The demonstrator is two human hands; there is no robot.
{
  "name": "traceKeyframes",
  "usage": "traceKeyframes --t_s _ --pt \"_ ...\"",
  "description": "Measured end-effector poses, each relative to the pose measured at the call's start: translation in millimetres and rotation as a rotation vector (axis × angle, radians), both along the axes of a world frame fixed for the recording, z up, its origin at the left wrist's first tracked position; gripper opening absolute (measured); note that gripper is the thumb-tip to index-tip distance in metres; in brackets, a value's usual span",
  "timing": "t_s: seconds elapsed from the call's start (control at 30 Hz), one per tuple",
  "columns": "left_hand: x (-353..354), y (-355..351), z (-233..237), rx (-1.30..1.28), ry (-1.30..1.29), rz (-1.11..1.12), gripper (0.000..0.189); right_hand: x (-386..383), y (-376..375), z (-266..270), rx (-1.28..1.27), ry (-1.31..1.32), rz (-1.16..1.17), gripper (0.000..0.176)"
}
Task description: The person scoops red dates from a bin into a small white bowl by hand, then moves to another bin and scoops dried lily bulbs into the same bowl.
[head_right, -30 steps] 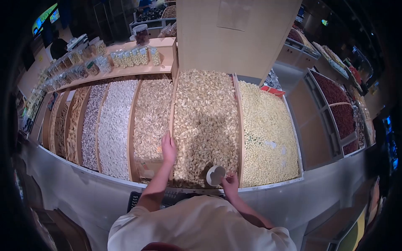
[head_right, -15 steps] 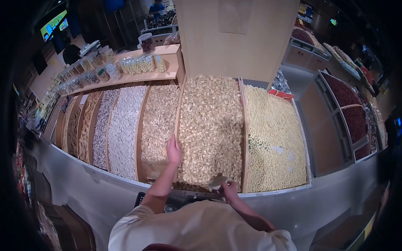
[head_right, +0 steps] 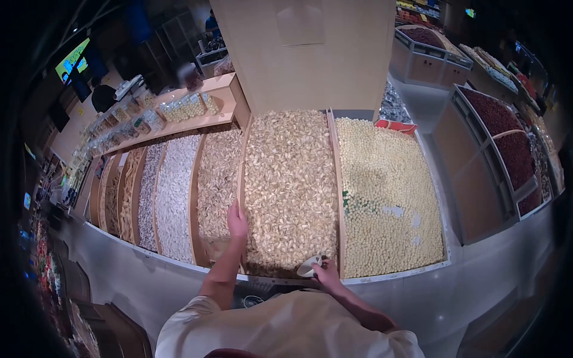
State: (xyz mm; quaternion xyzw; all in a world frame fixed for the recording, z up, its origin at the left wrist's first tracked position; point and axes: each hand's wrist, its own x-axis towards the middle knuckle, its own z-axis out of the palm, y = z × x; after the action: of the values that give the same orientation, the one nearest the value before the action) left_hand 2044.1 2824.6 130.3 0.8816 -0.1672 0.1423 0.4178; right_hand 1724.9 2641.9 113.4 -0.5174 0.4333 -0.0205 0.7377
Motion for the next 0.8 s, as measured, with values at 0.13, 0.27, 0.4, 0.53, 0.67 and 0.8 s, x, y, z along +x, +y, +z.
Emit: traceKeyframes --t_s 0.13,0.27,0.4,0.53,0.67,0.8 --pt "1 0 0 -0.032 -0.014 0.013 0.035 -6 -5 -30 -0.016 -0.069 0.087 0.05" --pt "0 -3 3 0.005 -0.007 0.036 0.033 -6 -9 -19 -0.027 -0.096 0.095 0.033" --pt "-1 -4 5 -0.042 -0.051 0.029 0.033 -3 -21 -20 -0.118 -0.074 0.222 0.035" --pt "-1 -3 2 -0.005 -0.015 0.048 0.033 3 -35 -7 -0.188 -0.096 0.383 0.038" --pt "1 -4 2 -0.028 -0.074 0.035 0.033 10 -37 -3 -0.248 -0.17 0.391 0.037" --pt "1 -2 1 -0.008 -0.059 0.031 0.033 14 -39 9 -0.31 -0.128 0.448 0.041"
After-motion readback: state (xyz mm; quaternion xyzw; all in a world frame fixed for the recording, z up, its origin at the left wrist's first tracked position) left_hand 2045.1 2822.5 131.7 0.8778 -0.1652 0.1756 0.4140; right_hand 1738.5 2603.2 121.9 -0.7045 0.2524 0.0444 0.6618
